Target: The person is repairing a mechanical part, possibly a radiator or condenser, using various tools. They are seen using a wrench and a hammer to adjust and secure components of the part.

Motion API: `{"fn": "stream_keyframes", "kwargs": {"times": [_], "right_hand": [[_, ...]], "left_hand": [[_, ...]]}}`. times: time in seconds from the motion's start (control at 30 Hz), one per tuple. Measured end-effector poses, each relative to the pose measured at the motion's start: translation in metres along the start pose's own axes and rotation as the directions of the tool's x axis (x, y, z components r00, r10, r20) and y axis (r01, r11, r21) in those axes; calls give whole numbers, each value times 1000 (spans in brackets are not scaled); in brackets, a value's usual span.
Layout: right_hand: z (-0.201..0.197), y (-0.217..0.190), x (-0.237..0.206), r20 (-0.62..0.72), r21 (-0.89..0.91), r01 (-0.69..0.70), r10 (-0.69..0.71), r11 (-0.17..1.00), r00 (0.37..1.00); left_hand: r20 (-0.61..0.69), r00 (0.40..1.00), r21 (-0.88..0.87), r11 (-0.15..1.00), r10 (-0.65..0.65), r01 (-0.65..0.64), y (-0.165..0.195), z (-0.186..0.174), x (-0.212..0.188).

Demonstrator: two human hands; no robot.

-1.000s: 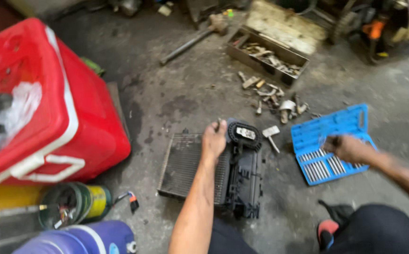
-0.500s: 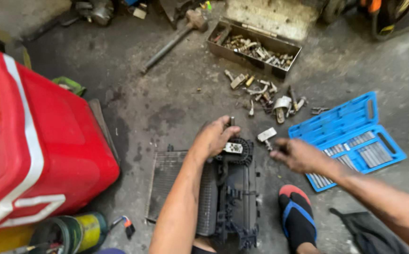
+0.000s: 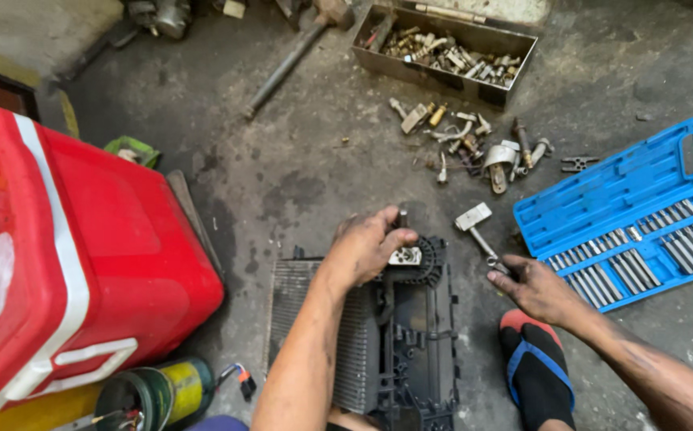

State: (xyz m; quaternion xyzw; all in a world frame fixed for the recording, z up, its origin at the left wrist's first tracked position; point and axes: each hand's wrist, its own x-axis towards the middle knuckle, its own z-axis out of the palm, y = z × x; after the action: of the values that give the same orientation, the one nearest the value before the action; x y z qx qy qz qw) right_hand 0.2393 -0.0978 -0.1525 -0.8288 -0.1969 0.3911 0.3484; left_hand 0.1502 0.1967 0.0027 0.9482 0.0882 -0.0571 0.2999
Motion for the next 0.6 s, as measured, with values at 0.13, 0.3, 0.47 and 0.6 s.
{"fn": "stream_keyframes", "kwargs": {"times": [0.13,0.3,0.47,0.6], "right_hand": [[3,-7,4,27,-1,-12,12,1000,1000],[7,-12,1,49,-3,-12,12,1000,999],[4,-11,3,26,-16,-33,33,999,999],[2,-11,6,45,-18,-41,42,999,998]], "left_hand": [[22,1000,66,998,9,-11,-1,3,2],[16,994,109,988,107,-108,0,5,1],[1,993,93,989,116,-116,2,3,-1],[7,995,92,991,97,-97,5,2,0]]}}
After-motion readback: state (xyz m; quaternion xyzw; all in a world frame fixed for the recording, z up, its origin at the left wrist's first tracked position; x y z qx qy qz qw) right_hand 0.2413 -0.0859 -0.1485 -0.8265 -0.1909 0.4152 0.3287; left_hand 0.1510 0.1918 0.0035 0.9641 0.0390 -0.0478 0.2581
